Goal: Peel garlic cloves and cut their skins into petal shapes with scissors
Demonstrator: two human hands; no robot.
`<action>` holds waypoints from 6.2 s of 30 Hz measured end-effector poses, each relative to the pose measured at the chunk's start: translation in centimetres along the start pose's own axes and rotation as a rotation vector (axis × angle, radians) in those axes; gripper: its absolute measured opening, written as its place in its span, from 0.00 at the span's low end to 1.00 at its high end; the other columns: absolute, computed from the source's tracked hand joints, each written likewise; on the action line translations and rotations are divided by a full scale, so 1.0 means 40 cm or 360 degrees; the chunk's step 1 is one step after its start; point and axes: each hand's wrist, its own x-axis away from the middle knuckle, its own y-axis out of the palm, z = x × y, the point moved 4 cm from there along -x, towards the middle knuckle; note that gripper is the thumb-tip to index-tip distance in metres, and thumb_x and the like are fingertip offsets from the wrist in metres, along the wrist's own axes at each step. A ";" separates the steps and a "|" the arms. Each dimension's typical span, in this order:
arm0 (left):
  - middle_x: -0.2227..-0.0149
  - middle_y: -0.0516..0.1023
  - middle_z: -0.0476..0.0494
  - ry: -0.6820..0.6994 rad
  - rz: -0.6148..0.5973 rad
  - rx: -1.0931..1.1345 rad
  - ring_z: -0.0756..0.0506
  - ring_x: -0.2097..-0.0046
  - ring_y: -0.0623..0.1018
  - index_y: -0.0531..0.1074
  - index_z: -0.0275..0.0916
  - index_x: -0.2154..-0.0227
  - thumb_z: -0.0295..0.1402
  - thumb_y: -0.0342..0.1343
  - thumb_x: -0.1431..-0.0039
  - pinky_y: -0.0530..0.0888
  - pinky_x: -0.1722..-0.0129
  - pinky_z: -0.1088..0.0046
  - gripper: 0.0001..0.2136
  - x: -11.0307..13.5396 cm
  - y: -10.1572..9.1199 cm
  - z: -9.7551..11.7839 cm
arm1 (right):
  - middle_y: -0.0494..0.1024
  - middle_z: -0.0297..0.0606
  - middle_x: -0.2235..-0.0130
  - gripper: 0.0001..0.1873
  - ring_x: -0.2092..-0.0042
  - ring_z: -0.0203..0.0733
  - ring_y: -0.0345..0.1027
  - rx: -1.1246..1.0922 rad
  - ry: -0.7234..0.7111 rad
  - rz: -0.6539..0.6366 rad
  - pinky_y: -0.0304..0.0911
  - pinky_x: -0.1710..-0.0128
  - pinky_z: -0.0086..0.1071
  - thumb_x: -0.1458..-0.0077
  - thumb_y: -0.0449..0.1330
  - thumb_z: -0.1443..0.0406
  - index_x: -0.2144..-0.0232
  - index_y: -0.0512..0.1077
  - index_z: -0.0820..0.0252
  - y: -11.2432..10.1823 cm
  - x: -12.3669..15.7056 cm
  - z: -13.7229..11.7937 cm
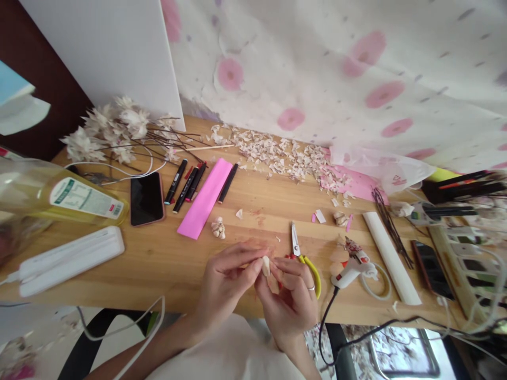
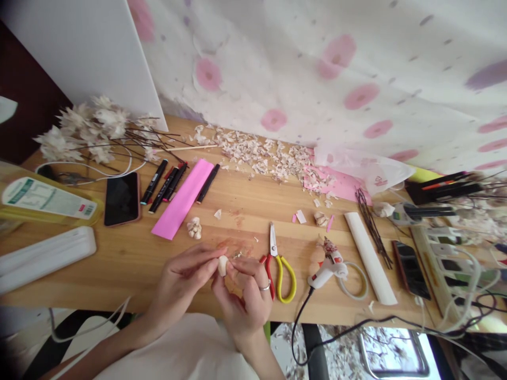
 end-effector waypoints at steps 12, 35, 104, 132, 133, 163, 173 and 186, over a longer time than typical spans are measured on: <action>0.61 0.82 0.49 -0.0056 -0.0016 0.0131 0.51 0.59 0.80 0.83 0.49 0.60 0.25 0.60 0.42 0.77 0.66 0.85 0.12 0.011 0.007 -0.017 | 0.78 0.37 0.64 0.10 0.62 0.39 0.74 0.0015 0.0031 -0.0004 0.74 0.64 0.33 0.47 0.67 0.76 0.66 0.74 0.59 -0.001 0.004 0.000; 0.68 0.80 0.47 -0.0136 0.0021 0.0051 0.47 0.63 0.77 0.83 0.42 0.67 0.31 0.58 0.38 0.73 0.61 0.74 0.08 0.009 0.008 -0.021 | 0.77 0.37 0.66 0.09 0.65 0.42 0.75 0.0065 -0.0063 0.0081 0.75 0.70 0.36 0.45 0.67 0.75 0.66 0.74 0.58 0.010 -0.007 -0.020; 0.66 0.82 0.46 -0.0690 -0.0059 0.0608 0.49 0.63 0.79 0.83 0.42 0.69 0.36 0.62 0.43 0.76 0.65 0.78 0.06 0.014 0.007 -0.038 | 0.77 0.36 0.65 0.14 0.65 0.42 0.74 -0.0208 0.0157 0.0054 0.73 0.69 0.37 0.47 0.66 0.77 0.61 0.75 0.56 0.022 0.032 0.014; 0.69 0.78 0.49 -0.0737 -0.0012 0.0629 0.51 0.66 0.77 0.82 0.40 0.72 0.34 0.63 0.46 0.75 0.68 0.81 0.05 0.008 0.006 -0.036 | 0.77 0.37 0.63 0.16 0.63 0.42 0.74 -0.0259 0.0043 0.0026 0.76 0.69 0.37 0.49 0.66 0.80 0.61 0.76 0.58 0.022 0.028 0.009; 0.69 0.79 0.49 -0.0763 0.0002 0.0629 0.51 0.66 0.77 0.82 0.40 0.72 0.34 0.63 0.46 0.75 0.68 0.81 0.05 0.008 0.005 -0.037 | 0.77 0.37 0.63 0.16 0.63 0.42 0.74 -0.0262 0.0062 0.0021 0.75 0.69 0.37 0.48 0.66 0.79 0.60 0.76 0.57 0.023 0.030 0.011; 0.68 0.78 0.46 -0.0609 -0.0055 0.0419 0.48 0.64 0.75 0.84 0.43 0.68 0.36 0.63 0.44 0.73 0.66 0.77 0.06 0.028 -0.005 -0.036 | 0.78 0.38 0.63 0.18 0.64 0.47 0.77 -0.0217 0.0036 0.0080 0.79 0.69 0.41 0.50 0.65 0.80 0.60 0.77 0.56 0.013 0.042 0.004; 0.68 0.78 0.47 -0.0627 -0.0024 0.0486 0.48 0.64 0.77 0.82 0.41 0.71 0.35 0.62 0.45 0.76 0.66 0.77 0.06 0.027 -0.007 -0.033 | 0.78 0.39 0.64 0.16 0.65 0.47 0.77 -0.0158 -0.0028 0.0114 0.80 0.70 0.42 0.48 0.66 0.79 0.61 0.77 0.55 0.017 0.043 -0.006; 0.51 0.83 0.41 -0.0703 -0.0048 0.0531 0.42 0.51 0.81 0.82 0.41 0.61 0.36 0.64 0.46 0.78 0.53 0.70 0.10 0.026 -0.018 -0.046 | 0.78 0.36 0.65 0.15 0.65 0.43 0.75 -0.0261 0.0173 0.0104 0.75 0.68 0.38 0.47 0.66 0.77 0.60 0.76 0.56 0.031 0.049 0.017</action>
